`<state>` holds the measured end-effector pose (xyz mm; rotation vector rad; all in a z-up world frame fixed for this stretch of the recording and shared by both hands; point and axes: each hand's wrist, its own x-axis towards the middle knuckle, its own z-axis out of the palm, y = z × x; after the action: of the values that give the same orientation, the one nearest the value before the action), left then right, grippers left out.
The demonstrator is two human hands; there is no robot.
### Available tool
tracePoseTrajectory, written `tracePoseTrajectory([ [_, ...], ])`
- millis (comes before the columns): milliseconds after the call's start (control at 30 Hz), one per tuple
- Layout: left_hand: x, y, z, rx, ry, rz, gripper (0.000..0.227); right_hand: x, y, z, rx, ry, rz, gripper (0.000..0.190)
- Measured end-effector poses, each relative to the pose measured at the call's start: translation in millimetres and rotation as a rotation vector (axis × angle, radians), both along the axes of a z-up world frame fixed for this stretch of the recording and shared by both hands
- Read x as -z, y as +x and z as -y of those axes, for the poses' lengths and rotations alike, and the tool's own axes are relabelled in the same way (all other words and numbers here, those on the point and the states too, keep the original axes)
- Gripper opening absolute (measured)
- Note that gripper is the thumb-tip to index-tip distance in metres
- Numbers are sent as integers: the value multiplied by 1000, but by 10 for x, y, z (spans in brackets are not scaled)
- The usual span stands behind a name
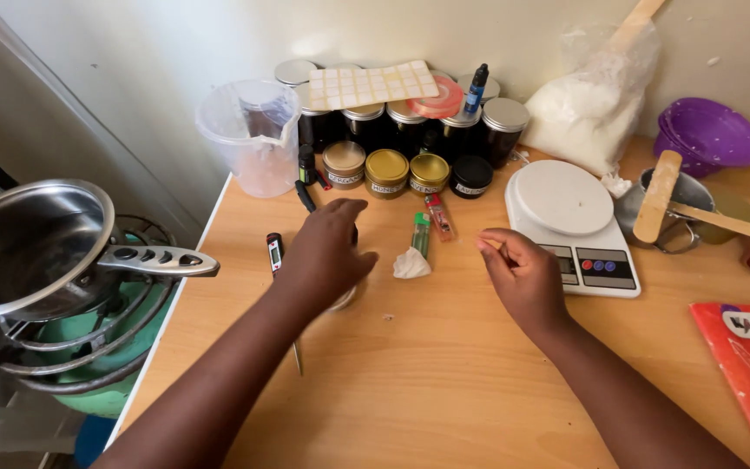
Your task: Weighing out candle making materials on a digital scale and cleaning the workspace
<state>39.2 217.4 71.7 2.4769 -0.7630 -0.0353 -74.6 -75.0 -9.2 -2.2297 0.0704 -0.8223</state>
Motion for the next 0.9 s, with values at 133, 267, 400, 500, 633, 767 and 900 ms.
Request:
tracePoseTrajectory([
  [133,-196,-62,-87,0,-103,-159,57,-45,-6,8,-31,-25,-40,35],
  [267,90,271,-53,-61,-149,-170,35,-24,7,-34,-10,-86,-82,17],
  [400,287,613,60,-78,-89,-20,30,-346,-20,-81,17,-324,35,19],
  [500,341,787,113,-36,-120,20,31,-184,55,188,66,-526,198,55],
  [633,373,915,184,-68,-177,34,33,-277,1,364,236,-492,-44,67],
  [767,384,955,252,-84,-136,117,32,-204,-19,600,374,-481,-349,73],
  [900,262,749,303,-101,-86,233,37,-184,23,711,407,-543,-518,82],
])
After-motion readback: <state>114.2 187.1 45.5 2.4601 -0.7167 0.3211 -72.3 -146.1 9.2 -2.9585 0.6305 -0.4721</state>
